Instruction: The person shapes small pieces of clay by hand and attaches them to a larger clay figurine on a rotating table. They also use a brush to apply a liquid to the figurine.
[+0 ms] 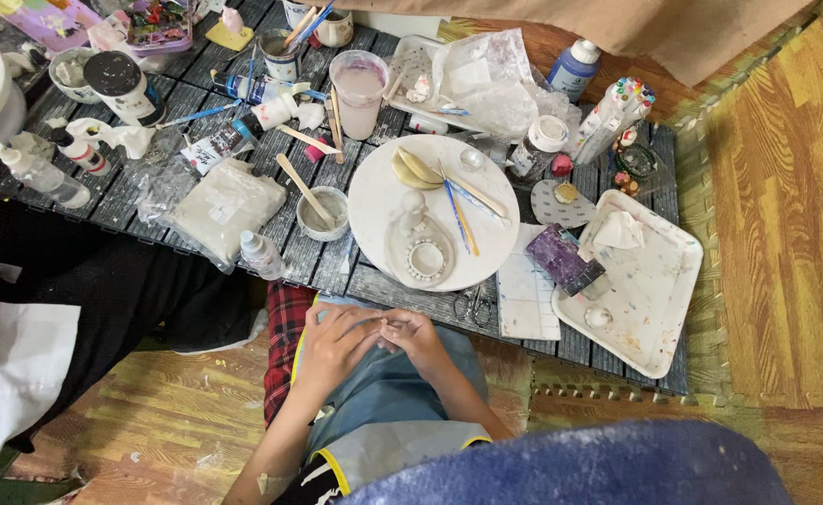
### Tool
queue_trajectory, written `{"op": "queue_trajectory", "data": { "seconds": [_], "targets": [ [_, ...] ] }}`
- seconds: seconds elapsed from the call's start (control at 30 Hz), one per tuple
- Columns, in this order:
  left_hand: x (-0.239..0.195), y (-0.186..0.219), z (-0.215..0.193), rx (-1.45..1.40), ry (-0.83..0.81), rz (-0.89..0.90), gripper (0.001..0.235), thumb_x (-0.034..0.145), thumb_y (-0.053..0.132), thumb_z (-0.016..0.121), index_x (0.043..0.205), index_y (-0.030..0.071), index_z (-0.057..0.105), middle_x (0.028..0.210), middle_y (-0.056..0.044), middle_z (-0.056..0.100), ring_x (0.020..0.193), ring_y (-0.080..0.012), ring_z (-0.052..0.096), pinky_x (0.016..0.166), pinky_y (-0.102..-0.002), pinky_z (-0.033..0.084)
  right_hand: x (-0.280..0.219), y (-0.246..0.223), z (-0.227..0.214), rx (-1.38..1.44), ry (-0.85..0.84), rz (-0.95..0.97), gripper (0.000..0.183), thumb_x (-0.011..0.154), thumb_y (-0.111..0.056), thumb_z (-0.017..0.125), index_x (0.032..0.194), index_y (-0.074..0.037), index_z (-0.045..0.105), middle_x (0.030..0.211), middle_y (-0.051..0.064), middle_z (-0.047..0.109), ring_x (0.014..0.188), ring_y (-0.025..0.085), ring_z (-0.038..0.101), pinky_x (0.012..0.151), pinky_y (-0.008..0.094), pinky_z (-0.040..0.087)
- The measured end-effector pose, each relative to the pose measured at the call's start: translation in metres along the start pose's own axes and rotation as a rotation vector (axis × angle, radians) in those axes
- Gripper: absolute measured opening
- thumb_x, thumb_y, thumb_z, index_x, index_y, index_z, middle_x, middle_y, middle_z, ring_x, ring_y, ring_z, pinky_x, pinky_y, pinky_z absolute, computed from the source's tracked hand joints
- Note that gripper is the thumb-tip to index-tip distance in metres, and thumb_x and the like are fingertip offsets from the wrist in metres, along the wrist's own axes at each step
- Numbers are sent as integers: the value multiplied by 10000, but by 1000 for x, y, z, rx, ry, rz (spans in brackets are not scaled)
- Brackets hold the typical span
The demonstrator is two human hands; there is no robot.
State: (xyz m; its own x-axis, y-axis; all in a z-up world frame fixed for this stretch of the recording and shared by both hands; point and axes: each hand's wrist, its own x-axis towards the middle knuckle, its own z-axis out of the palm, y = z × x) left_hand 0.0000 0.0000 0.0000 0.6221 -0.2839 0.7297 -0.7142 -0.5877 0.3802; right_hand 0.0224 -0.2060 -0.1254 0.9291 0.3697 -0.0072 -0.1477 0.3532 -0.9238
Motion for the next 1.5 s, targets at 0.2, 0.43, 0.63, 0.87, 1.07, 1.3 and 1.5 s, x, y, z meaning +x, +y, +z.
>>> {"op": "queue_trajectory", "data": {
  "seconds": [0.2, 0.43, 0.63, 0.87, 1.07, 1.3, 1.5],
  "targets": [
    [-4, -2, 7, -14, 26, -4, 262, 780, 116, 821, 1032, 118, 748, 1088, 39, 710, 989, -155, 665, 926, -397, 406, 1, -9, 7, 1, 12, 14, 262, 974, -52, 673, 1221, 34, 665, 957, 57, 701, 723, 89, 615, 628, 238, 510],
    [-11, -7, 12, 0, 42, -6, 216, 798, 122, 811, 993, 115, 720, 1043, 43, 698, 1005, -156, 664, 935, -404, 395, 1, -32, 20, -40, 18, 7, 457, 935, 12, 678, 1355, -6, 499, 1052, 75, 686, 654, 26, 571, 449, 175, 420],
    [-9, -11, 12, 78, -66, -78, 459, 795, 242, 834, 1192, 129, 633, 1212, -5, 648, 1114, -209, 619, 992, -448, 394, 2, -27, 17, -63, 29, -45, 356, 968, 16, 633, 1299, -9, 506, 1070, 119, 702, 675, 41, 600, 446, 191, 413],
    [13, -45, 24, 155, -150, -180, 840, 736, 354, 837, 1442, 50, 499, 1510, -104, 487, 1369, -300, 479, 1069, -503, 350, -2, -28, -9, -94, -9, -186, 172, 1009, 14, 622, 1170, -6, 566, 1056, 130, 721, 613, 62, 586, 522, 202, 460],
    [13, -46, 40, 170, -154, -197, 771, 794, 341, 815, 1443, 62, 506, 1552, -90, 476, 1387, -301, 470, 1090, -501, 352, -2, -22, -24, -136, -40, -184, 123, 957, 78, 665, 1074, 40, 658, 1033, 154, 719, 797, 110, 650, 684, 242, 533],
    [5, -26, 41, 103, -159, -175, 667, 821, 280, 791, 1428, 143, 550, 1499, -58, 511, 1334, -270, 510, 1082, -505, 357, 0, -23, -22, -64, -43, -179, 258, 855, 164, 680, 1082, 42, 672, 1050, 98, 649, 823, 107, 643, 807, 291, 619],
    [13, -20, 45, 77, -98, -131, 664, 814, 266, 791, 1417, 136, 544, 1509, -88, 497, 1398, -289, 473, 1083, -519, 314, -1, -39, -18, -170, 3, -247, 150, 904, 143, 681, 1017, 46, 694, 1059, 113, 704, 778, 113, 663, 674, 250, 558]
  ]
}}
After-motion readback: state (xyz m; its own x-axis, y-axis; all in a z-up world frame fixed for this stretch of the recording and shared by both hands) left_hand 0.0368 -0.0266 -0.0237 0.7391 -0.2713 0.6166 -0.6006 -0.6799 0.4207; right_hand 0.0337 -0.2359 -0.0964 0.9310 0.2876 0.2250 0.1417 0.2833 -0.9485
